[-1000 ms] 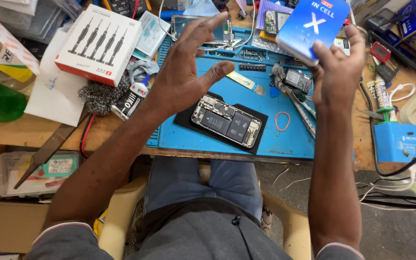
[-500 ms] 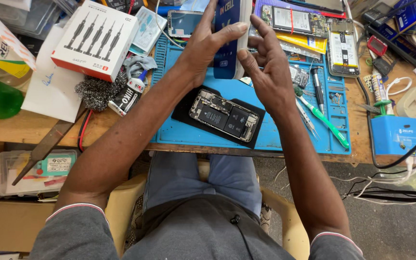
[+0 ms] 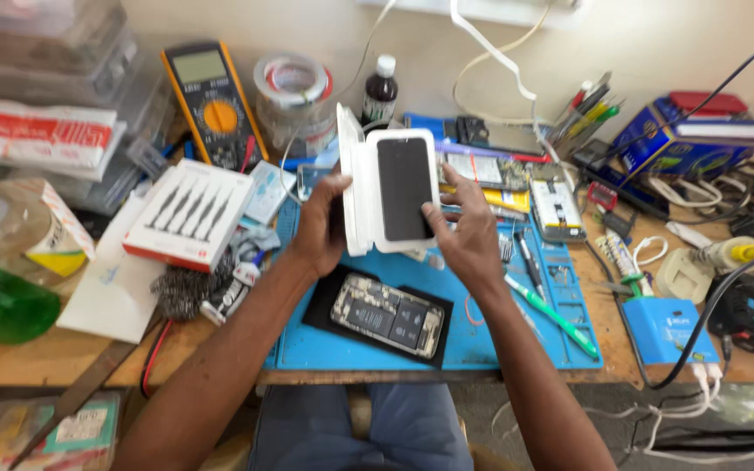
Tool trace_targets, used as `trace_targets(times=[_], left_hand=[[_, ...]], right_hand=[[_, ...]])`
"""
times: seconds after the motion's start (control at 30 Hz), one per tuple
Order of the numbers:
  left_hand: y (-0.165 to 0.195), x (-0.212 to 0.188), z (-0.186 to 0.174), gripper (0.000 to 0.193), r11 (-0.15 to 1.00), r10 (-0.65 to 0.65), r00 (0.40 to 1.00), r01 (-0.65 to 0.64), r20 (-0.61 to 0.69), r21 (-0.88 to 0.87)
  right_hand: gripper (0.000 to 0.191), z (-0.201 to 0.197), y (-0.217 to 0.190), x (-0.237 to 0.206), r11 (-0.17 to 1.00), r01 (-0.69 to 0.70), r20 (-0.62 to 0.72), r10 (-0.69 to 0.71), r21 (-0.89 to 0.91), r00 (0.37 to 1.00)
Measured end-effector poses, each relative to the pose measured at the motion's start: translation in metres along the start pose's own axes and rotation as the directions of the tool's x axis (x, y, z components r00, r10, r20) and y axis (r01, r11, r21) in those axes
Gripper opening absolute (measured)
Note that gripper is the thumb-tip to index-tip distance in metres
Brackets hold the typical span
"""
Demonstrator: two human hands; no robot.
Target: The person works on a disassembled smartphone on a blue repair mat, prying at the phone's edge with a metal pry tool and repositioning the phone body. They then brush the phone's interior with a small brush and finally lift and align the screen assembly over the phone body.
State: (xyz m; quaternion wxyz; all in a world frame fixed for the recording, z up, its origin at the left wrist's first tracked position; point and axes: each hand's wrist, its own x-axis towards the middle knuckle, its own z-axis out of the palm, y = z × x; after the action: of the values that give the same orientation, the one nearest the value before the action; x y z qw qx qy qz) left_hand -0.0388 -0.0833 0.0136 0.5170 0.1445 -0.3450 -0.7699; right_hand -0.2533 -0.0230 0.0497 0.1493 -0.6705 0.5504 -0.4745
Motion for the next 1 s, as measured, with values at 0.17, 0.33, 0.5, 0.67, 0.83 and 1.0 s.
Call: trace_targets(times=[0.17, 0.33, 0.5, 0.67, 0.83, 1.0], left_hand=[[0.010, -0.011, 0.027, 0.086, 0.982, 0.089, 0.994, -0.098, 0.064, 0.159], [0.008, -0.018, 0.035, 0.100, 0.900, 0.191, 0.976, -0.218, 0.108, 0.377], [0.001, -0.019, 0.031, 0.105, 0.849, 0.216, 0.966, -0.257, 0.139, 0.463], [0.000, -0.023, 0.034, 0.107, 0.715, 0.272, 0.936, -0.353, 0.225, 0.604], [0.000, -0.024, 0.037, 0.108, 0.631, 0.300, 0.926, -0.373, 0.229, 0.681], [-0.004, -0.022, 0.035, 0.110, 0.597, 0.346, 0.914, -0.388, 0.211, 0.702]], right_hand=[[0.055, 0.007, -0.008, 0.010, 0.955, 0.134, -0.074, -0.159, -0.267, 0.985], [0.056, 0.014, -0.015, 0.014, 0.994, -0.014, -0.072, 0.006, -0.109, 0.997], [0.056, 0.016, -0.008, 0.018, 0.994, -0.107, -0.058, 0.106, -0.020, 0.993], [0.052, 0.021, 0.008, 0.027, 0.891, -0.246, -0.002, 0.267, 0.382, 0.964], [0.045, 0.025, 0.014, 0.027, 0.740, -0.233, 0.029, 0.277, 0.631, 0.960], [0.039, 0.035, 0.005, 0.015, 0.920, -0.168, -0.119, 0.222, 0.353, 0.968]])
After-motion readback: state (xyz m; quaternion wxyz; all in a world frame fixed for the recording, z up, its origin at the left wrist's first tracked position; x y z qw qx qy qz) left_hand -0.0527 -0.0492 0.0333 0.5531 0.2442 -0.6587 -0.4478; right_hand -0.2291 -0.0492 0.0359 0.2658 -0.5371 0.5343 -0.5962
